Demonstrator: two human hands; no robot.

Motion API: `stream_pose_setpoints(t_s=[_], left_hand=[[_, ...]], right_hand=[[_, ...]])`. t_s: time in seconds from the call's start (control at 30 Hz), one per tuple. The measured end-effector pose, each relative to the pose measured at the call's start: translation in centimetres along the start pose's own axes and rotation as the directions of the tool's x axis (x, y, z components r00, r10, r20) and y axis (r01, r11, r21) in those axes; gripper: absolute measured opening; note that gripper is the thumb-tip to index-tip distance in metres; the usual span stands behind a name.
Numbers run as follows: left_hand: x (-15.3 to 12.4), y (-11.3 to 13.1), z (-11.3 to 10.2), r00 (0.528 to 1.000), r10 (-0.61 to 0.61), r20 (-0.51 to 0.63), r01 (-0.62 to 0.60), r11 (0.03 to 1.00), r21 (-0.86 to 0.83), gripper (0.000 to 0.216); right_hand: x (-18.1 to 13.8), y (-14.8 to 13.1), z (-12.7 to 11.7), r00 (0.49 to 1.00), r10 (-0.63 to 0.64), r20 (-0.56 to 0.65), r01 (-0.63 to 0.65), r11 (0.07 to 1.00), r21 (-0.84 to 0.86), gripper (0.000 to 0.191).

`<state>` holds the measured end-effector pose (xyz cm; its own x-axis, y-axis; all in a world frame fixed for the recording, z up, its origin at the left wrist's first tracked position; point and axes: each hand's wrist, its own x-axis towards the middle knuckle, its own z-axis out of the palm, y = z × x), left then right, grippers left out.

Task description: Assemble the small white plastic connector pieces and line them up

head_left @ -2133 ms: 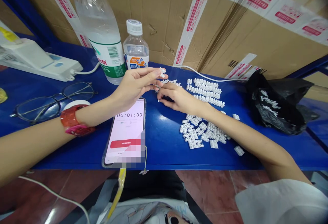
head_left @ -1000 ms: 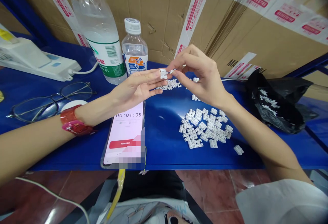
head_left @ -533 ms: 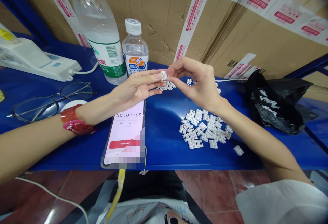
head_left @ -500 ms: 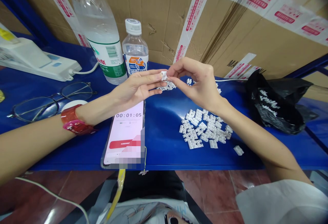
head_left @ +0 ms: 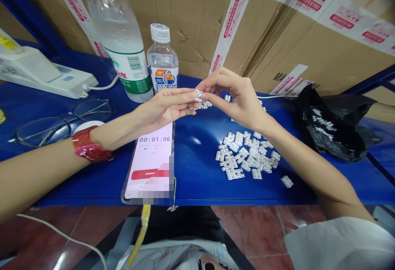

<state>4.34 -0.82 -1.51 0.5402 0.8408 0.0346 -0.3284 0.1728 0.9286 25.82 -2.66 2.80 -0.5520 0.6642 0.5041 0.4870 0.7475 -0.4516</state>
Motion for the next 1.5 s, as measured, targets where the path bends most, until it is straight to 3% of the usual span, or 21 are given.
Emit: stream_pose_setpoints(t_s=[0.23,0.37,0.53,0.7,0.83,1.0,1.07,1.2,1.27,1.33,1.43,1.47,1.5], left_hand=[[0.1,-0.4,-0.4,1.000,-0.011,0.023,0.010,0.999,0.033,0.011],[0.1,-0.3,-0.2,1.000,0.004,0.007,-0.005,0.999,0.049,0.012],[-0.1,-0.4,0.2,0.999,0.014,-0.036,-0.010,0.994,0.105,0.023],[-0.1,-0.6,0.1,0.994,-0.024,-0.102,0.038,0.989,0.144,0.031],[0.1,-0.5,-0.1,0.990,-0.037,-0.138,0.056,0.988,0.141,0.023],[0.1,-0.5,0.0,0.990,-0.065,-0.129,0.078,0.992,0.097,0.020],[0.0,-0.5,0.1,0.991,-0.070,-0.118,0.080,0.993,0.088,0.020],[-0.1,-0.5,0.1,0.992,-0.063,-0.109,0.074,0.992,0.101,0.018],[-0.1,-0.5,0.0,0.992,-0.061,-0.106,0.073,0.991,0.113,0.016],[-0.1,-0.5,0.0,0.992,-0.064,-0.107,0.077,0.990,0.119,0.015],[-0.1,-0.5,-0.1,0.992,-0.066,-0.107,0.079,0.990,0.117,0.015],[0.0,-0.5,-0.1,0.992,-0.065,-0.104,0.077,0.990,0.114,0.014],[0.0,-0.5,-0.1,0.993,-0.065,-0.101,0.076,0.991,0.112,0.014]], right_hand=[[0.0,0.0,-0.1,0.999,0.000,0.041,0.000,1.000,-0.004,0.019],[0.2,0.2,-0.2,0.995,0.066,0.079,-0.073,0.993,0.089,0.022],[0.4,0.3,-0.7,0.988,0.050,0.147,-0.072,0.986,0.150,0.024],[0.6,1.9,-2.4,0.971,0.177,0.160,-0.189,0.980,0.062,0.017],[0.6,4.4,-3.7,0.927,0.287,0.240,-0.298,0.955,0.007,0.012],[0.5,6.0,-4.3,0.867,0.349,0.355,-0.315,0.937,-0.151,0.005],[0.4,6.3,-4.3,0.820,0.389,0.420,-0.350,0.921,-0.170,0.004],[0.0,6.8,-4.2,0.677,0.500,0.540,-0.432,0.864,-0.259,0.002],[-0.1,6.9,-4.1,0.650,0.537,0.538,-0.419,0.843,-0.336,0.005],[-0.2,6.5,-4.1,0.672,0.552,0.494,-0.380,0.829,-0.410,0.008],[-0.2,4.7,-4.0,0.754,0.502,0.424,-0.300,0.837,-0.457,0.009],[-0.3,3.8,-3.9,0.761,0.477,0.440,-0.277,0.852,-0.445,0.008],[-0.3,2.9,-3.9,0.737,0.462,0.493,-0.264,0.868,-0.420,0.005]])
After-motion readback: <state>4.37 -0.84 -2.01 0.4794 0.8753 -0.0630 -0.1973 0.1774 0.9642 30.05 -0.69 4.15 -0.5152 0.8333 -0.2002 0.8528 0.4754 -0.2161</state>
